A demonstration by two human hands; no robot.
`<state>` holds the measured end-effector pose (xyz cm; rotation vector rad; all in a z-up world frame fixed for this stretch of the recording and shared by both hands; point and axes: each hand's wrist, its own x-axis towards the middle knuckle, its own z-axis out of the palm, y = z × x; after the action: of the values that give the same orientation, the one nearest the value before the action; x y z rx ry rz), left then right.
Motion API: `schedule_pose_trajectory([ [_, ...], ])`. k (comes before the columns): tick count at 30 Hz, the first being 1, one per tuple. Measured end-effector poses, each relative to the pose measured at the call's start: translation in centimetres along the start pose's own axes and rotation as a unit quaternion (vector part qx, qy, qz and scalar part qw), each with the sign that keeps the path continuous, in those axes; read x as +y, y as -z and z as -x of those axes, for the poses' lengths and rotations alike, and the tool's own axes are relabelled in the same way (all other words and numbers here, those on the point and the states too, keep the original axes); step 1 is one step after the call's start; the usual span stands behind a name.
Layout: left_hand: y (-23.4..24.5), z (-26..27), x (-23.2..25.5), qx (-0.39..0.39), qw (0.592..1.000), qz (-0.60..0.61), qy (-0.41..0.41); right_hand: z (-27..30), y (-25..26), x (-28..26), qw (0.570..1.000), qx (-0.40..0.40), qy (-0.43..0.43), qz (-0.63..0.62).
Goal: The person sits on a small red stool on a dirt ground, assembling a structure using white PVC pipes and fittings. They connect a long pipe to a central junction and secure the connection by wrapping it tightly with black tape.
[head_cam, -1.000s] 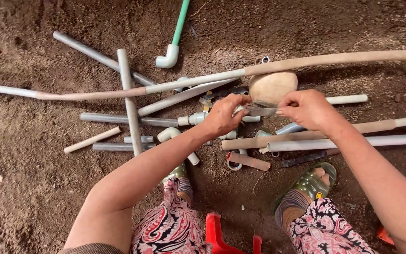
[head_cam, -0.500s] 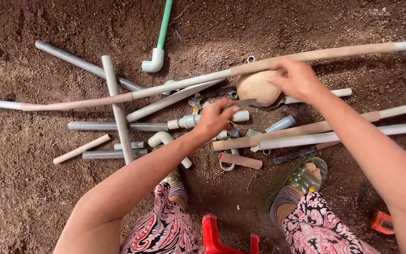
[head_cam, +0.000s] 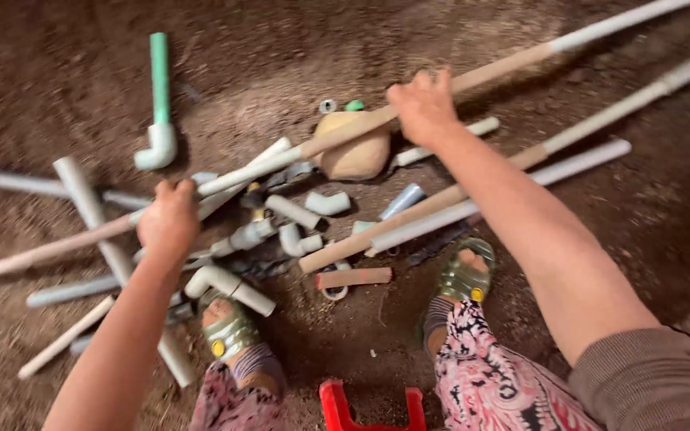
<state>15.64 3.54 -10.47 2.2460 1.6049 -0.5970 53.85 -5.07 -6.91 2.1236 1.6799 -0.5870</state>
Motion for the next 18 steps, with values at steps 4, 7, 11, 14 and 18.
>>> schedule_pose_trajectory([
  [4, 2.0, 2.1, 1.6, -0.039, 0.993, -0.111, 0.000, 1.0, -4.4, 2.3, 0.993, 0.051, 0.100, 0.047],
  [7, 0.9, 1.9, 0.2, -0.032, 0.994, -0.107, 0.014, 2.9, -4.7, 1.4, 0.998, 0.014, 0.064, -0.011],
  [11, -0.3, 1.7, -2.4, 0.010, 0.998, -0.057, 0.019, 1.9, -4.0, -0.1, 0.988, 0.070, 0.102, 0.094],
  [14, 1.2, 1.5, -2.6, 0.017, 0.998, -0.033, 0.044, 3.7, 1.0, -2.1, 0.996, 0.031, 0.062, 0.061],
  [18, 0.9, 0.6, -4.2, 0.095, 0.995, -0.007, 0.042, 3.1, 2.2, -2.3, 0.987, 0.114, 0.102, 0.051],
])
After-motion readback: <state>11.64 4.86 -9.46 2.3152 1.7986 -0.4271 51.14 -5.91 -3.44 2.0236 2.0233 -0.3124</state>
